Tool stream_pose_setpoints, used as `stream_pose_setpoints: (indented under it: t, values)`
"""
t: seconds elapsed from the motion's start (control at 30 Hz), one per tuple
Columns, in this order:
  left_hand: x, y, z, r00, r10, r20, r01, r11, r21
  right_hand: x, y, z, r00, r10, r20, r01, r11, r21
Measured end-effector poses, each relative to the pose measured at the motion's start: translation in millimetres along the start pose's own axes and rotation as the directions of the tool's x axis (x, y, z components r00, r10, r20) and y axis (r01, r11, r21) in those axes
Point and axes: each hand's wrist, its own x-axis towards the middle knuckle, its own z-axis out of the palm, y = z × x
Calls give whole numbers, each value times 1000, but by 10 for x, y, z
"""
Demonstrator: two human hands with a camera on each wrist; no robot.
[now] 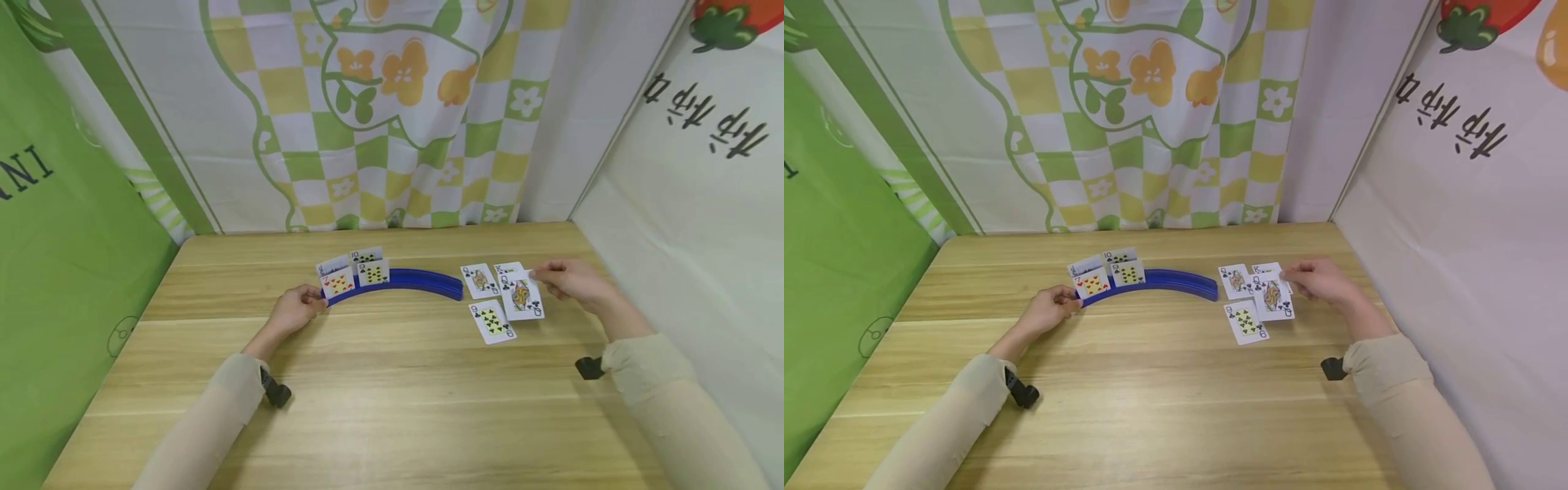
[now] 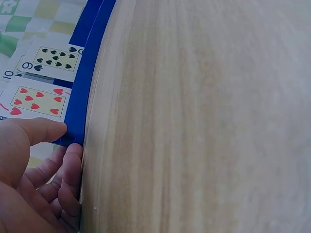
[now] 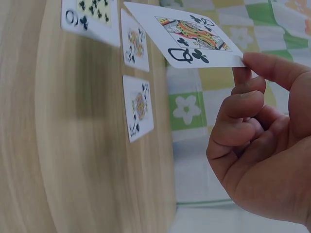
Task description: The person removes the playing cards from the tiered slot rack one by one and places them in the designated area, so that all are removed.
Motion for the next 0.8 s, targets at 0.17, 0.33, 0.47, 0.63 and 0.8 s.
stream_pose_setpoints:
  t: [0.17,0.33,0.47,0.63,0.8]
  values:
    - [-3,0,3,1000,3,-6,-3,1000,6,-31,107,-51,1000,0,-4,0,1000,-7]
    - [12,-4,5,1000,4,-5,-4,1000,0,-48,183,-87,1000,19,6,-19,1000,-23]
    - [14,-5,4,1000,9,-10,-9,1000,-7,-51,230,-101,999,30,12,-30,999,-42]
    - [16,-10,15,999,27,-27,-27,1000,-9,-38,285,-103,999,52,11,-51,996,-72]
    - [18,-8,21,999,35,-29,-35,999,-1,-12,339,-100,997,74,14,-72,992,-107]
